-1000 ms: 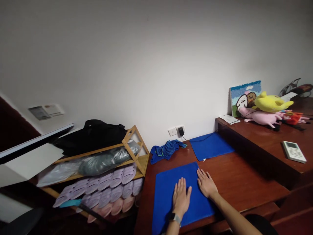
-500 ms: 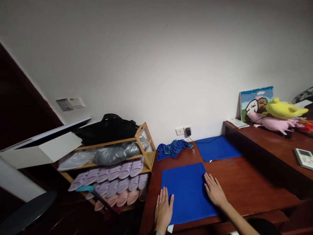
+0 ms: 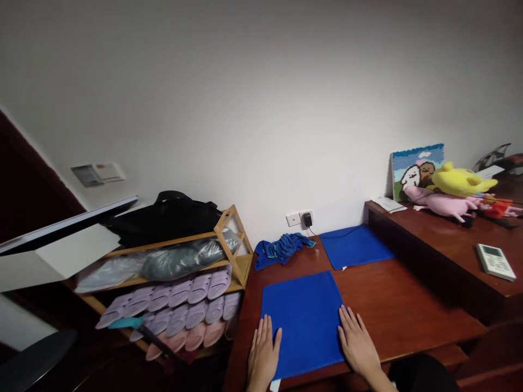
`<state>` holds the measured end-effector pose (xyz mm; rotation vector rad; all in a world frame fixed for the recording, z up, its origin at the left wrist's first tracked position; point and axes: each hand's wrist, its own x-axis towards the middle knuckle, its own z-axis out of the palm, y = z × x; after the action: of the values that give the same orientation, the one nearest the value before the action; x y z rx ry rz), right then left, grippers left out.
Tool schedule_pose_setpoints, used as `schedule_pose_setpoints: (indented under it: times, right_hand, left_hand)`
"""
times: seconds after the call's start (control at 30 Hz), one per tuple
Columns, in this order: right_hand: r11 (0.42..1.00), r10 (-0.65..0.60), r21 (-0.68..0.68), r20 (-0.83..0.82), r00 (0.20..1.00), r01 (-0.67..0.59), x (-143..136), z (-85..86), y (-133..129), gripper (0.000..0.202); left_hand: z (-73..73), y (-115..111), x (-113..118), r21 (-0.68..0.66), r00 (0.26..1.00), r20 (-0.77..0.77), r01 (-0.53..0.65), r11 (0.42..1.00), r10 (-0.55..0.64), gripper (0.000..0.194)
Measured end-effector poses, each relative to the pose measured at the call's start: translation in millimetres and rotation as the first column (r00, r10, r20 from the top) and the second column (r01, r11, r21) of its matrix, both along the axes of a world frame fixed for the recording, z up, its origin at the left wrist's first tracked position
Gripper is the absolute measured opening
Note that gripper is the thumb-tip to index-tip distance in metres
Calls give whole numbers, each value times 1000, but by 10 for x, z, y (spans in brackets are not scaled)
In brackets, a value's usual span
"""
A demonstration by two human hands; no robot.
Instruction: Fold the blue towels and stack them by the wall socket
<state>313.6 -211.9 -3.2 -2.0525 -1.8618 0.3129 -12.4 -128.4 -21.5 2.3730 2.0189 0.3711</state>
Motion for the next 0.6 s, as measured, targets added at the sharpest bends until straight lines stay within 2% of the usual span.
schedule_pose_setpoints:
  times: [0.23, 0.4, 0.5, 0.57, 0.6]
  right_hand:
    - [1000, 1, 13, -5, 1000, -1, -2, -6, -1, 65]
    - [999, 8, 49, -33, 999, -7, 1, -58, 23, 64]
    - [999, 13, 47, -58, 998, -10, -2, -62, 38, 64]
    - [999, 12, 35, -55, 998, -10, -1, -61, 44, 64]
    - [999, 11, 31, -47, 999, -10, 2, -64, 46, 64]
  left_hand:
    - [-6, 29, -25, 6, 999, -32, 12, 1000, -12, 71]
    - [111, 39, -18, -2, 994, -104, 21, 1000, -21, 68]
    - [247, -15, 299, 44, 995, -92, 32, 998, -28, 68]
    - [339, -110, 708, 30, 994, -52, 101, 994, -100, 69]
    - [378, -171, 948, 2, 985, -31, 172, 985, -172, 69]
